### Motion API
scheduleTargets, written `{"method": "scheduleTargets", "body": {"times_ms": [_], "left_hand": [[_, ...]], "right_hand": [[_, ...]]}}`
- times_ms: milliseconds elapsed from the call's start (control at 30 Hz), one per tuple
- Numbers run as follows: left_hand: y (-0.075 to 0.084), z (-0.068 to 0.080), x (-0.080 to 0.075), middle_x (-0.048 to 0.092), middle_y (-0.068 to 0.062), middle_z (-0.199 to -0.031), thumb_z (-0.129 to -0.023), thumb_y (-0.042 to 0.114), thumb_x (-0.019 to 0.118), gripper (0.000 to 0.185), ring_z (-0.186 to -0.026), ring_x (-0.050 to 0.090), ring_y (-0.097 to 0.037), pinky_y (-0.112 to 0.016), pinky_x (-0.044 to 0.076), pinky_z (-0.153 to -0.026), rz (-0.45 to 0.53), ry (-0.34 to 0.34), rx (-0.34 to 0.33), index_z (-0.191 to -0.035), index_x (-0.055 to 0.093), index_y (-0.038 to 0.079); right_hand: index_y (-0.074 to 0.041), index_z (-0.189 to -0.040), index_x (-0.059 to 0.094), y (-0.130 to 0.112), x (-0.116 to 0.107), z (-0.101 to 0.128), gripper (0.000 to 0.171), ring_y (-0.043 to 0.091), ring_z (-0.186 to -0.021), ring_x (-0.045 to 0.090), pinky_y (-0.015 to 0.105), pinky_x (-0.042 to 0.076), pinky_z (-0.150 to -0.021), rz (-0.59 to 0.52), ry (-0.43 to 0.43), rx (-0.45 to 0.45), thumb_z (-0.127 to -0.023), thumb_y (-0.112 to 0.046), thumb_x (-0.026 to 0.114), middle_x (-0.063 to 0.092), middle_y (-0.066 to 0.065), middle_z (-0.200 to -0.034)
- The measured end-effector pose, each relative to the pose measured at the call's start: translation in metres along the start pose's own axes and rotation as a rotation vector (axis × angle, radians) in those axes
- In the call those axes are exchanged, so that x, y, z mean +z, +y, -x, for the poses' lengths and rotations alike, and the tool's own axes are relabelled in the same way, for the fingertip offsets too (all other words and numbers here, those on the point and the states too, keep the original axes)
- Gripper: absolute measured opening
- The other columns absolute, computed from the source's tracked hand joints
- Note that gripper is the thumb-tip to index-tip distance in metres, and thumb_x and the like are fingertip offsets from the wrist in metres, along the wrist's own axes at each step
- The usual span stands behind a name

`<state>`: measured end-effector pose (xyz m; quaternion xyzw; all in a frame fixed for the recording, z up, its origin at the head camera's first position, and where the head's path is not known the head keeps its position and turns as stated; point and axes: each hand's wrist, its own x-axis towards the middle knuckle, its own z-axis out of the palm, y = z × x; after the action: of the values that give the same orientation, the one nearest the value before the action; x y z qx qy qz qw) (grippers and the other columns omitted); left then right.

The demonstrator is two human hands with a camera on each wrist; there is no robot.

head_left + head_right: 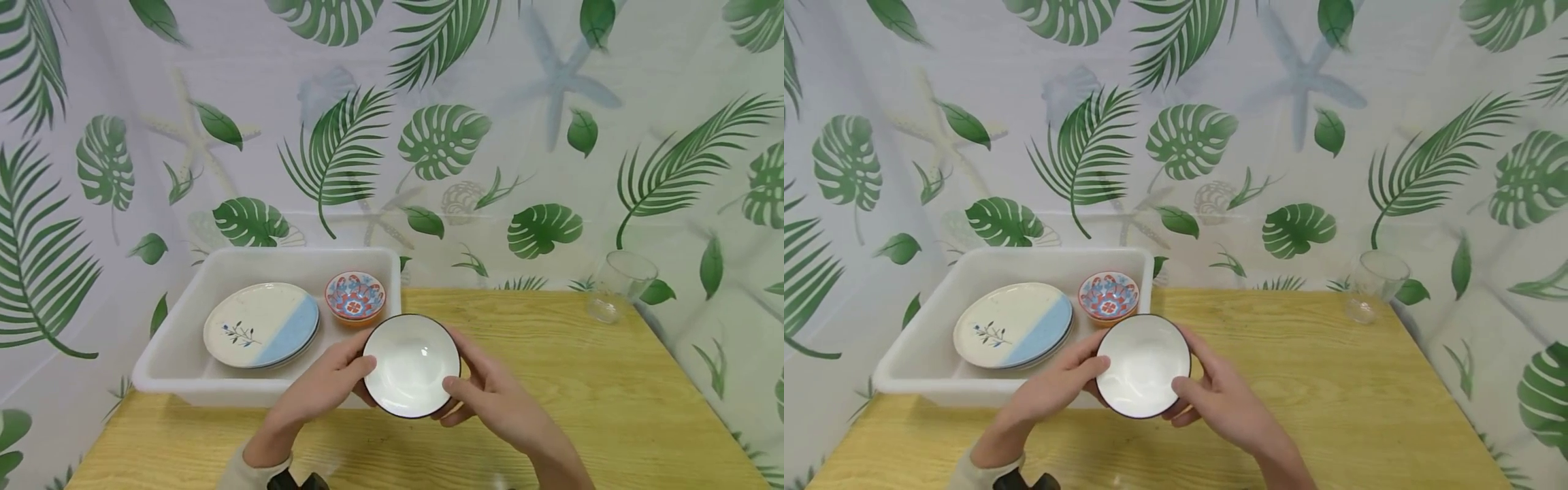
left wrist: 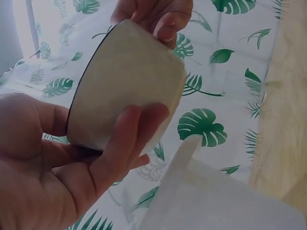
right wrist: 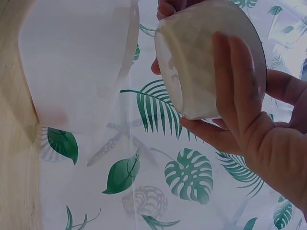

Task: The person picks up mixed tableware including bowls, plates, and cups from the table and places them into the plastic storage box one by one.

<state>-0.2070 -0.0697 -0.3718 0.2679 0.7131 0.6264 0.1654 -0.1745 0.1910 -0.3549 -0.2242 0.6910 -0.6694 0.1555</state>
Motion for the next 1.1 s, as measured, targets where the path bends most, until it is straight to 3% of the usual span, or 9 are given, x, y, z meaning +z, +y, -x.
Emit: {"method": "scheduleTargets", "body": {"times_ms": [233, 533, 733, 967, 1100], "left_hand": [[0.014, 0.001, -0.028, 0.063, -0.024, -0.12, -0.104, 0.007, 0.037, 0.048, -0.084, 0.072, -0.024, -0.04, 0.061, -0.07, -0.018, -0.131, -0.058, -0.152, 0.034, 0.001], [0.038, -0.009, -0.065, 0.069, -0.015, -0.11, -0.104, 0.009, 0.04, 0.043, -0.08, 0.073, -0.032, -0.044, 0.06, -0.075, -0.099, -0.24, -0.176, -0.147, 0.043, 0.004], [0.042, -0.021, -0.082, 0.069, -0.013, -0.106, -0.103, 0.009, 0.041, 0.042, -0.078, 0.073, -0.027, -0.044, 0.06, -0.072, -0.151, -0.286, -0.214, -0.144, 0.044, -0.001], [0.041, -0.039, -0.097, 0.07, -0.01, -0.106, -0.102, 0.008, 0.042, 0.044, -0.077, 0.072, -0.027, -0.041, 0.06, -0.067, -0.176, -0.318, -0.241, -0.145, 0.044, 0.0], [0.039, -0.048, -0.104, 0.069, -0.012, -0.106, -0.102, 0.008, 0.043, 0.043, -0.075, 0.072, -0.027, -0.045, 0.06, -0.067, -0.162, -0.337, -0.237, -0.144, 0.045, -0.003]], "right_hand": [[-0.009, -0.158, 0.022, 0.003, 0.007, -0.001, 0.064, 0.032, -0.085, 0.072, 0.046, 0.06, -0.068, 0.009, -0.04, -0.024, -0.101, -0.007, 0.053, 0.025, 0.022, -0.156], [-0.018, -0.158, 0.024, 0.008, 0.017, -0.008, 0.063, 0.035, -0.091, 0.07, 0.046, 0.06, -0.072, 0.012, -0.061, 0.015, -0.103, -0.014, 0.053, 0.026, 0.018, -0.157], [-0.023, -0.159, 0.022, 0.015, 0.022, -0.014, 0.066, 0.031, -0.089, 0.07, 0.046, 0.06, -0.072, 0.016, -0.047, 0.008, -0.102, -0.015, 0.054, 0.025, 0.016, -0.159], [-0.024, -0.16, 0.016, 0.026, 0.027, -0.021, 0.071, 0.033, -0.088, 0.069, 0.041, 0.06, -0.069, 0.036, 0.0, 0.034, -0.102, -0.016, 0.056, 0.023, 0.02, -0.158], [-0.032, -0.16, 0.013, 0.03, 0.03, -0.024, 0.076, 0.03, -0.087, 0.07, 0.039, 0.06, -0.069, 0.046, 0.03, 0.047, -0.101, -0.012, 0.056, 0.023, 0.019, -0.159]]}}
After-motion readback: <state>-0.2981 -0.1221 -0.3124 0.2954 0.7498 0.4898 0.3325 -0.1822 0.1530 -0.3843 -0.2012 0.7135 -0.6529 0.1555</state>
